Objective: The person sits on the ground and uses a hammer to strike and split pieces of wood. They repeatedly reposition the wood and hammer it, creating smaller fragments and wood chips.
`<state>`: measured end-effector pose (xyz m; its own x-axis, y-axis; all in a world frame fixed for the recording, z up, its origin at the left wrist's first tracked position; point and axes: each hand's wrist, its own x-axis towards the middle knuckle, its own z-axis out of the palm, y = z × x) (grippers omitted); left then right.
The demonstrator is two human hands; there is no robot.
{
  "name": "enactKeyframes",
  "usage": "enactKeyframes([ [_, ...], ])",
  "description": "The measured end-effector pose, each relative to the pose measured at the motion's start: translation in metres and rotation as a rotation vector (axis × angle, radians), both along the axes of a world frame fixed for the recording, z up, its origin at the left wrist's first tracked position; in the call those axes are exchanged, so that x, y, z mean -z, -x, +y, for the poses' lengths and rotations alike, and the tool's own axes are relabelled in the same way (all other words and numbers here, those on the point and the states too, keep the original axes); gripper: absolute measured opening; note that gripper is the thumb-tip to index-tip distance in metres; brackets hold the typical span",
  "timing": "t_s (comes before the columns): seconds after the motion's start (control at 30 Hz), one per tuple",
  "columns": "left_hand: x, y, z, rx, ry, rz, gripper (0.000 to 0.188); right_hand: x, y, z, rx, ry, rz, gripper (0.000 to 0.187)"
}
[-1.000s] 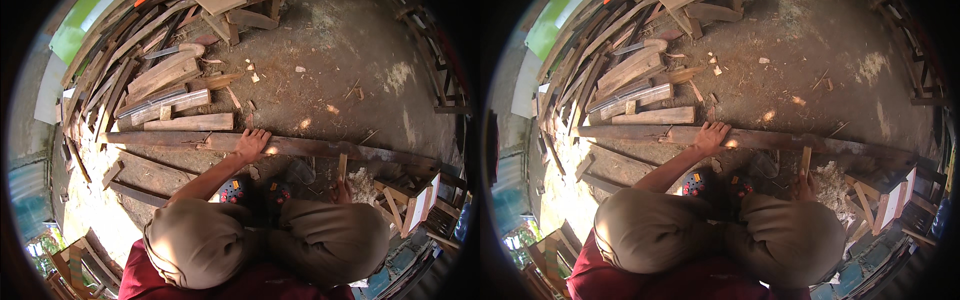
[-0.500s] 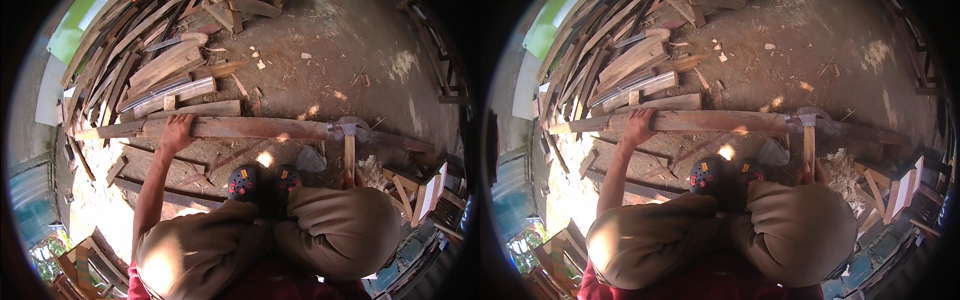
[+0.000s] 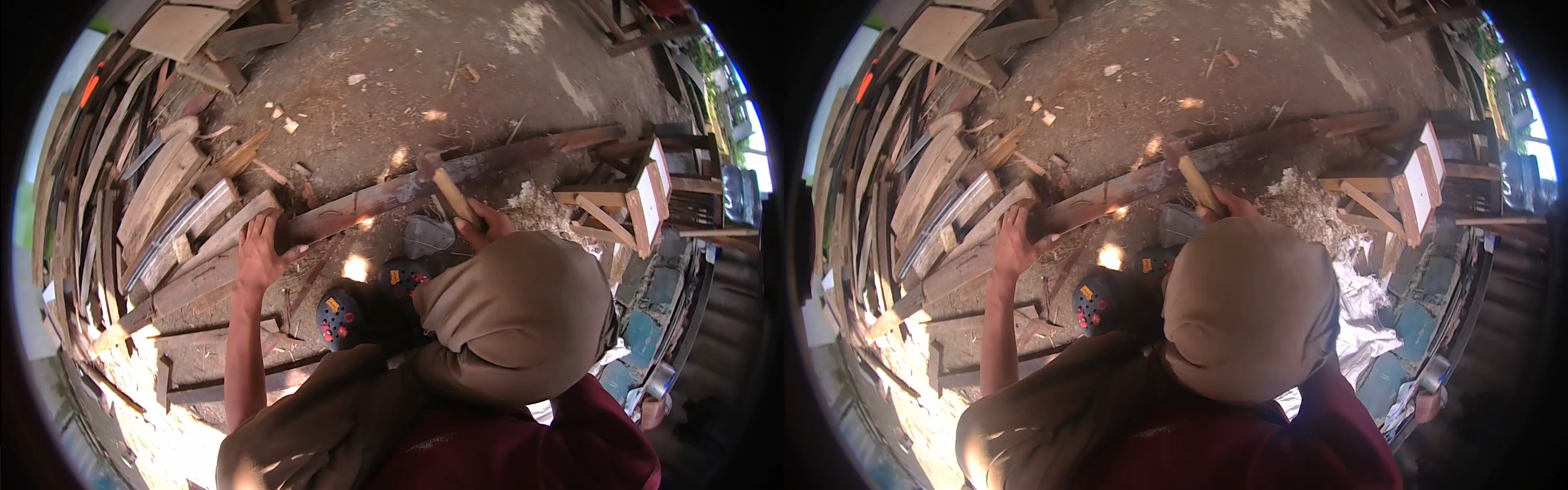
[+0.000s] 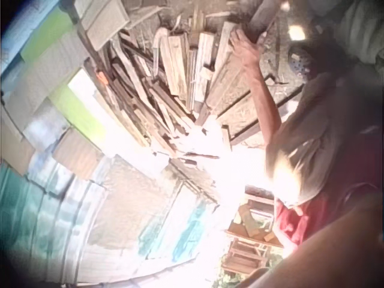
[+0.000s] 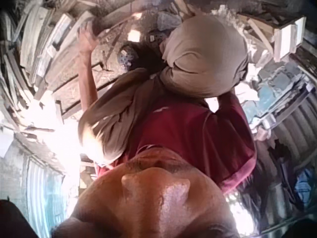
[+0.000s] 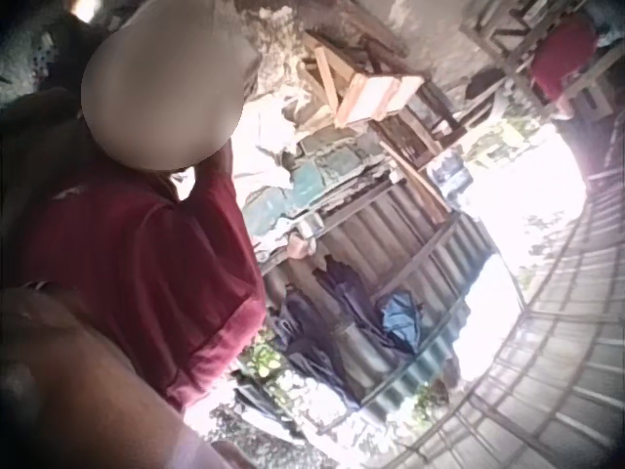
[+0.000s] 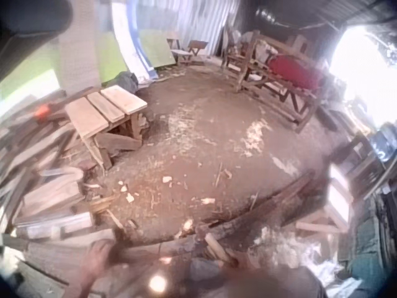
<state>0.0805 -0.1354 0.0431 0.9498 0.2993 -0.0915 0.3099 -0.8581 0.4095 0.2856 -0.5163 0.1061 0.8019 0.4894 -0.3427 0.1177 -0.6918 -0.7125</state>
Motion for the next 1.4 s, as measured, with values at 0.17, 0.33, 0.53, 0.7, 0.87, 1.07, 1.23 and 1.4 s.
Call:
enactKeyframes([
  [0.17, 0.043, -0.028, -0.031, 0.066, -0.085, 0.142, 0.087, 0.002, 0.013, 0.003, 0.045, 0.157, -0.068, 0.055],
  [0.33, 0.053, -0.024, -0.031, 0.072, -0.130, 0.112, 0.085, -0.010, 0.030, -0.010, 0.142, 0.128, -0.022, 0.052],
  [0.53, 0.064, -0.007, -0.043, 0.031, -0.186, 0.061, 0.088, -0.016, 0.075, -0.056, 0.392, 0.063, 0.149, 0.050],
  [0.7, 0.053, -0.006, -0.047, 0.020, -0.136, -0.027, 0.084, -0.003, 0.105, -0.081, 0.626, 0.023, 0.286, 0.049],
  [0.87, 0.050, -0.005, -0.051, -0.078, -0.037, -0.014, 0.076, 0.017, 0.104, -0.094, 0.774, 0.018, 0.356, 0.048],
  [1.07, 0.034, -0.009, -0.067, -0.148, -0.100, 0.025, 0.081, 0.050, 0.058, -0.094, 0.833, 0.058, 0.392, 0.048],
  [1.23, 0.022, -0.018, -0.074, -0.057, -0.083, 0.236, 0.075, 0.071, 0.039, -0.094, 0.843, 0.052, 0.400, 0.050],
  [1.4, 0.025, -0.017, -0.066, -0.044, -0.008, 0.301, 0.067, 0.055, 0.031, -0.069, 0.804, -0.184, 0.559, 0.042],
])
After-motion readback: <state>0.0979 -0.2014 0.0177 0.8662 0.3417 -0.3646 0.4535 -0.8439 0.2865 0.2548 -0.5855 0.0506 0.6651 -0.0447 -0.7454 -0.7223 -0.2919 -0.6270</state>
